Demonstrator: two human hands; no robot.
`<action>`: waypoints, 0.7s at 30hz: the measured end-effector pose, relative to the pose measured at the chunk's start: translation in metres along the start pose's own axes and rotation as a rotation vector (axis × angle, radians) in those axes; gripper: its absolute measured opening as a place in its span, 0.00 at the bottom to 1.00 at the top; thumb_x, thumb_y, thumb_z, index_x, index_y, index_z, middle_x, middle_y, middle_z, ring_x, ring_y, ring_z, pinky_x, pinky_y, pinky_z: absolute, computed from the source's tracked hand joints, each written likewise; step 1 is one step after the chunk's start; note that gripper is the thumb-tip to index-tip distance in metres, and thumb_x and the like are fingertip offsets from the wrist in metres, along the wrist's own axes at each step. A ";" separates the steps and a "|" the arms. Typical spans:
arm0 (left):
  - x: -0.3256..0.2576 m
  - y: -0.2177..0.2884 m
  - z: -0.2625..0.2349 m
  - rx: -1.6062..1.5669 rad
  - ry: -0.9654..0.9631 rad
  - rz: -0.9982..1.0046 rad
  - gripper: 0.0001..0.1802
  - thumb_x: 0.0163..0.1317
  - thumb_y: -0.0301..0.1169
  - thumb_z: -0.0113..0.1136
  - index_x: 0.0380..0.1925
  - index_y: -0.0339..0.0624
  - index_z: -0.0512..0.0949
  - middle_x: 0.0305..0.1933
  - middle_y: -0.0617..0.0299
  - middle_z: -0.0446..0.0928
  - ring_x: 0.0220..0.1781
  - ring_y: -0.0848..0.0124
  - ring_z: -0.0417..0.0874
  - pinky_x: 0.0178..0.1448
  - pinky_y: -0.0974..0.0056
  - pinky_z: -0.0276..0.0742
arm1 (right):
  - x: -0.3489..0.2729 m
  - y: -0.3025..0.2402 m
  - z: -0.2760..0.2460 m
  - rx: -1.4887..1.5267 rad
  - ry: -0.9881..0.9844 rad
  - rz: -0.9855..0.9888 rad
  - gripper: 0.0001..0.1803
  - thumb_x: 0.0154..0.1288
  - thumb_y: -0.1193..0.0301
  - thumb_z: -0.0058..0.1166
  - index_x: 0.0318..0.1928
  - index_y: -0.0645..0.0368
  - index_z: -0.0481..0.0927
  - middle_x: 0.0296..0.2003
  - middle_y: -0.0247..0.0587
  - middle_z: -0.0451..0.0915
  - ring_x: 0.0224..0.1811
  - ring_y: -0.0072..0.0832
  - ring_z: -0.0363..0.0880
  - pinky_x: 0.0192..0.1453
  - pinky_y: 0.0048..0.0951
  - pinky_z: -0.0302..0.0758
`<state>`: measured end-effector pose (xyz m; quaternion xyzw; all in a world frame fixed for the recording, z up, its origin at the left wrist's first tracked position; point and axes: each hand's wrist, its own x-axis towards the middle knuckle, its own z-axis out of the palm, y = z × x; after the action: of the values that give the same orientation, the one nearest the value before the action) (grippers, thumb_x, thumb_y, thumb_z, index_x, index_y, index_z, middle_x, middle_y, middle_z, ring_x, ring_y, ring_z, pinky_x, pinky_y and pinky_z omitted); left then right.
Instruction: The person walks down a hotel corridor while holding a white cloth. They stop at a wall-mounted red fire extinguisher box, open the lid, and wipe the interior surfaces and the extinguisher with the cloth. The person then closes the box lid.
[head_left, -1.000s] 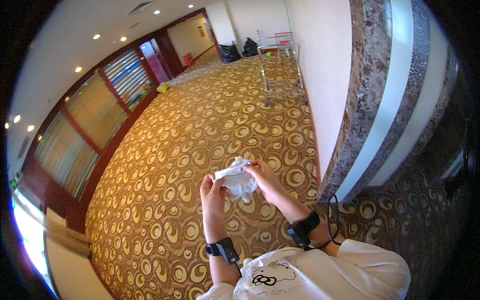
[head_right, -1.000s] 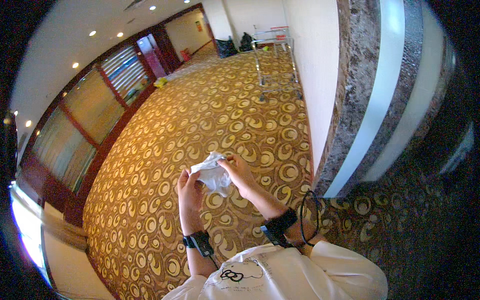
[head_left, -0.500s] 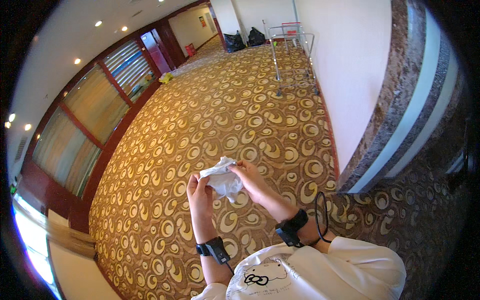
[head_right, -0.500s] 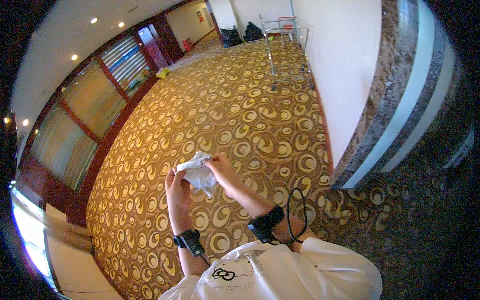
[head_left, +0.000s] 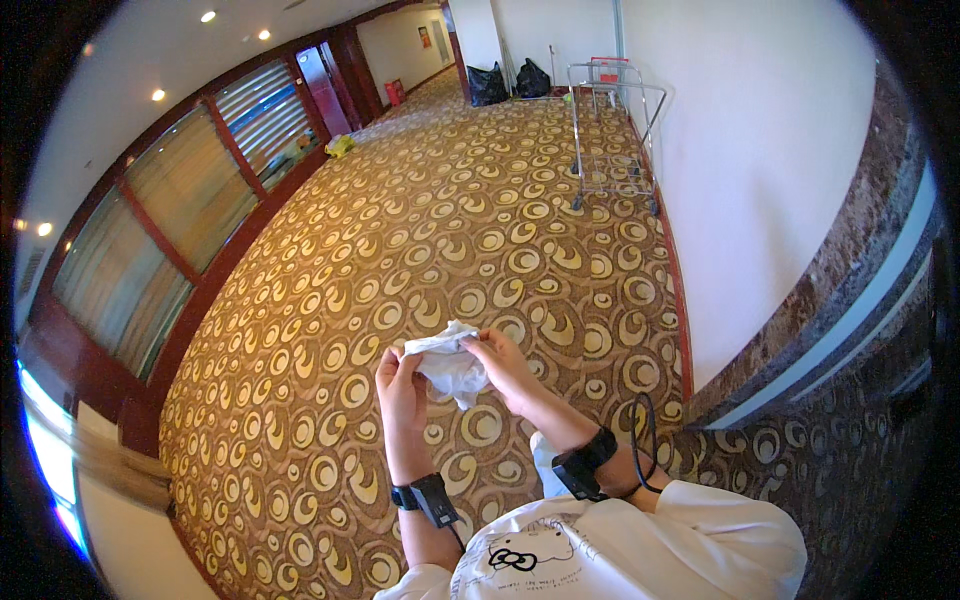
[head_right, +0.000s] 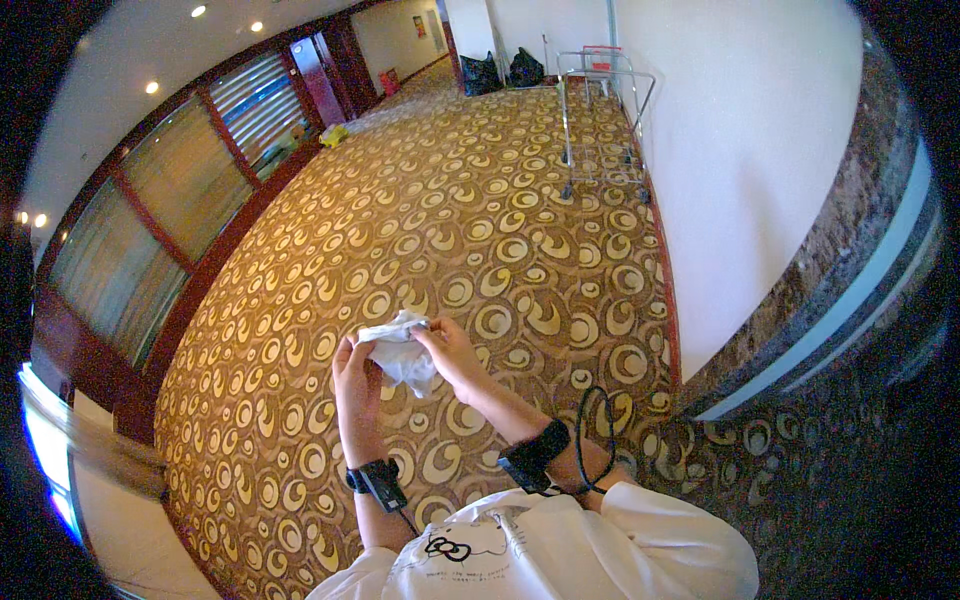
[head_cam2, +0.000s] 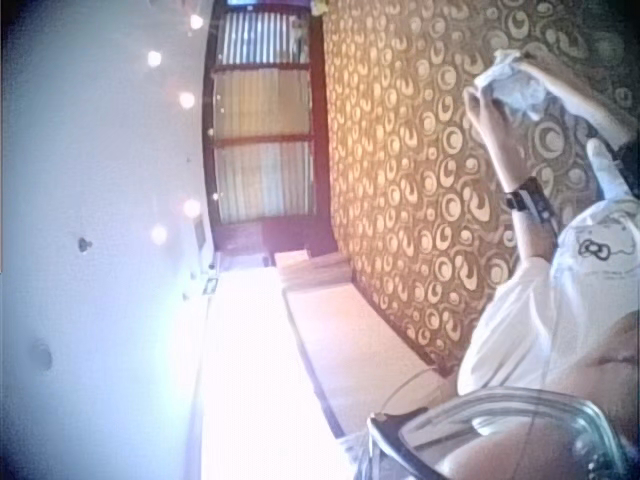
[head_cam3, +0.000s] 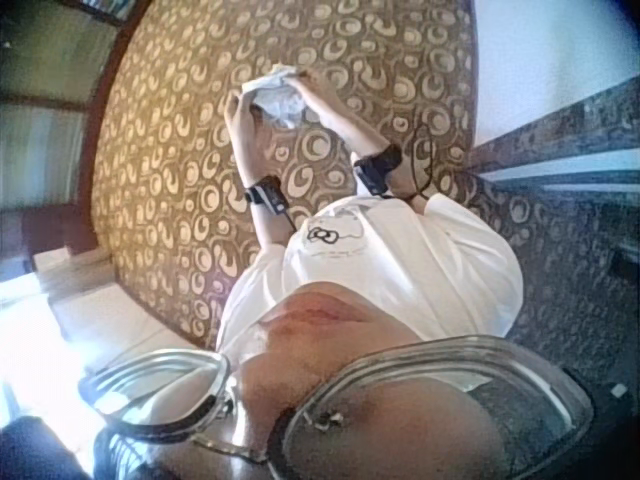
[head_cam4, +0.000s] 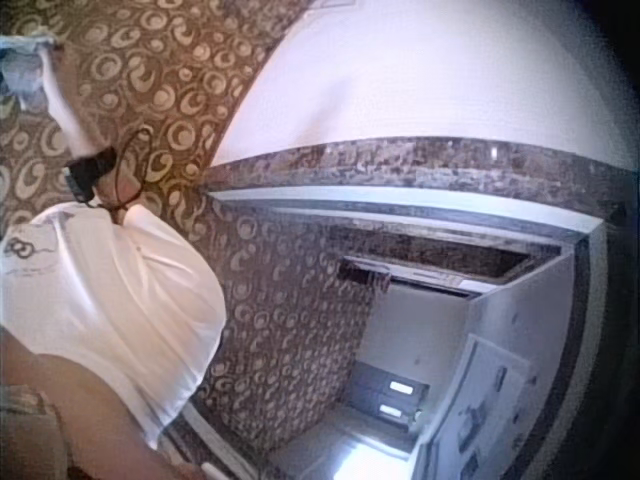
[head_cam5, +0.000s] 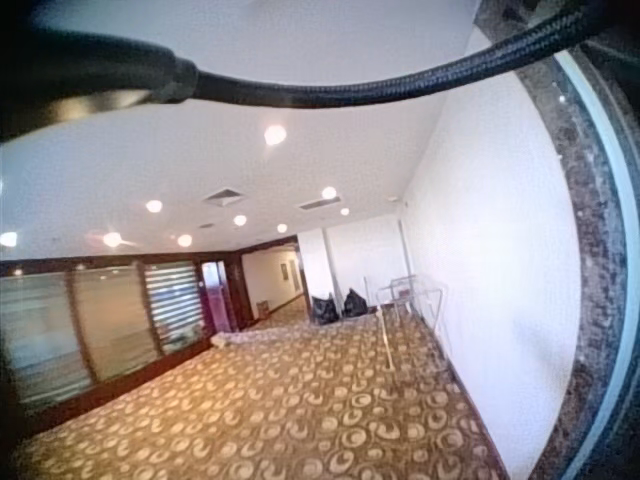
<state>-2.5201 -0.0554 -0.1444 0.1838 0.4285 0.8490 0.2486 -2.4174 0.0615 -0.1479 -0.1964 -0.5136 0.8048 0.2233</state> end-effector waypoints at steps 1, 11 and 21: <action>0.023 -0.005 0.007 -0.016 -0.027 0.005 0.09 0.57 0.18 0.48 0.24 0.45 0.65 0.28 0.68 0.70 0.31 0.80 0.71 0.35 0.75 0.67 | 0.019 -0.005 -0.007 0.014 -0.001 -0.006 0.14 0.62 0.63 0.51 0.40 0.61 0.69 0.29 0.32 0.70 0.30 0.16 0.70 0.30 0.19 0.69; 0.230 -0.054 0.101 -0.036 -0.051 -0.028 0.09 0.57 0.19 0.48 0.24 0.47 0.65 0.26 0.68 0.71 0.24 0.82 0.71 0.25 0.78 0.67 | 0.217 -0.094 -0.077 -0.029 0.082 -0.168 0.15 0.61 0.63 0.51 0.41 0.60 0.69 0.30 0.32 0.73 0.27 0.16 0.73 0.25 0.18 0.71; 0.370 -0.087 0.097 0.064 -0.031 -0.119 0.10 0.53 0.18 0.50 0.23 0.48 0.65 0.23 0.70 0.69 0.22 0.80 0.69 0.23 0.75 0.66 | 0.347 -0.088 -0.100 -0.008 0.174 -0.042 0.13 0.62 0.63 0.48 0.41 0.59 0.71 0.30 0.33 0.74 0.28 0.18 0.75 0.27 0.20 0.73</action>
<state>-2.7452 0.2652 -0.1238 0.1788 0.4618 0.8156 0.2993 -2.6345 0.3624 -0.1372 -0.2556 -0.4996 0.7778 0.2830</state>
